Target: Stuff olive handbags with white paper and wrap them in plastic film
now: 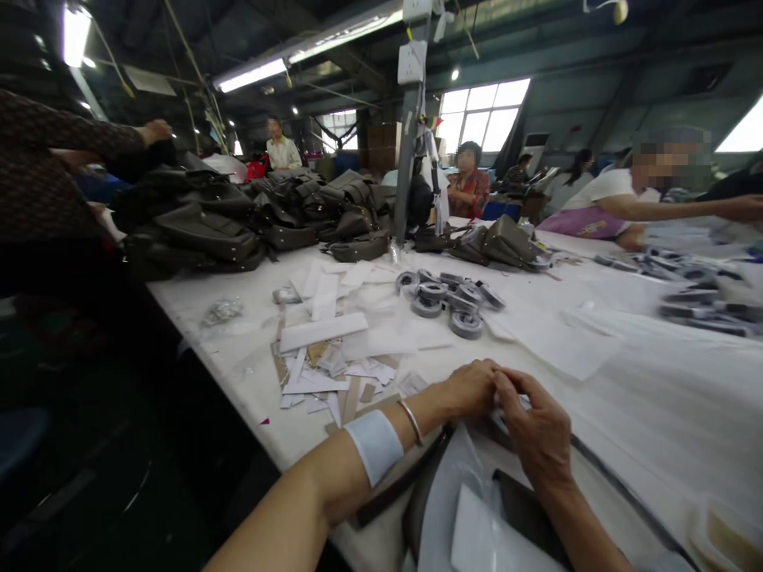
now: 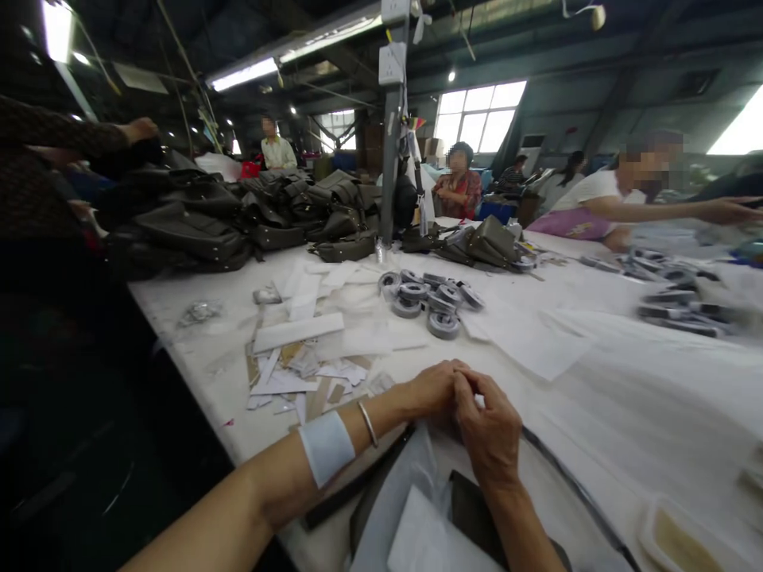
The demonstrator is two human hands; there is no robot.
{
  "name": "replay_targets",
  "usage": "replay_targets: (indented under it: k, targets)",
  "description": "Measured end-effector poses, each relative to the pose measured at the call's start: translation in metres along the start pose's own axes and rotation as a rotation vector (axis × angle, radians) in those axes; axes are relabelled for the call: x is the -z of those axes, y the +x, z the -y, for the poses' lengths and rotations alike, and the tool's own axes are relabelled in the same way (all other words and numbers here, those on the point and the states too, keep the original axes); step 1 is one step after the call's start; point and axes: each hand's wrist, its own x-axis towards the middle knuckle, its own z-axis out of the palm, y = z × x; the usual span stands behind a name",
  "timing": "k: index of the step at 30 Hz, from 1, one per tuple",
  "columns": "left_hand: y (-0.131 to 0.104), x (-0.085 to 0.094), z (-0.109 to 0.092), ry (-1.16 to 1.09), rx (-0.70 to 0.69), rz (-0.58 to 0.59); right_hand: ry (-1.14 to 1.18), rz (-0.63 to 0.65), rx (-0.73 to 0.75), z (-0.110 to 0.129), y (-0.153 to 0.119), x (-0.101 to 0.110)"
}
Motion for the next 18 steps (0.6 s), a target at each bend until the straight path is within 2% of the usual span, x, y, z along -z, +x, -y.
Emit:
replay_targets:
  k: [2,5,8,10,12,14,16,18]
  targets:
    - [-0.016,0.032,-0.007,0.116,-0.010,-0.008,-0.006,-0.008,0.017,0.002,0.000,0.001]
    - [-0.053,0.098,-0.011,0.329,0.065,-0.064,-0.007,-0.019,0.031,0.004,0.000,0.000]
    - [-0.104,0.164,-0.010,0.555,0.204,-0.123,0.000,-0.012,0.038,0.005,0.000,-0.002]
    - [-0.142,0.195,-0.008,0.692,0.300,-0.137,0.005,0.002,0.050,0.005,-0.001,-0.003]
    - [-0.178,0.213,-0.006,0.820,0.388,-0.117,0.010,0.028,0.056,0.004,-0.003,-0.004]
    - [-0.205,0.218,-0.003,0.955,0.450,-0.079,0.007,0.057,0.051,0.002,-0.005,-0.005]
    - [-0.221,0.215,-0.001,1.089,0.492,-0.027,-0.005,0.082,0.039,0.001,-0.006,-0.005]
    - [-0.226,0.211,0.001,1.193,0.512,0.018,-0.015,0.097,0.023,0.000,-0.008,-0.005]
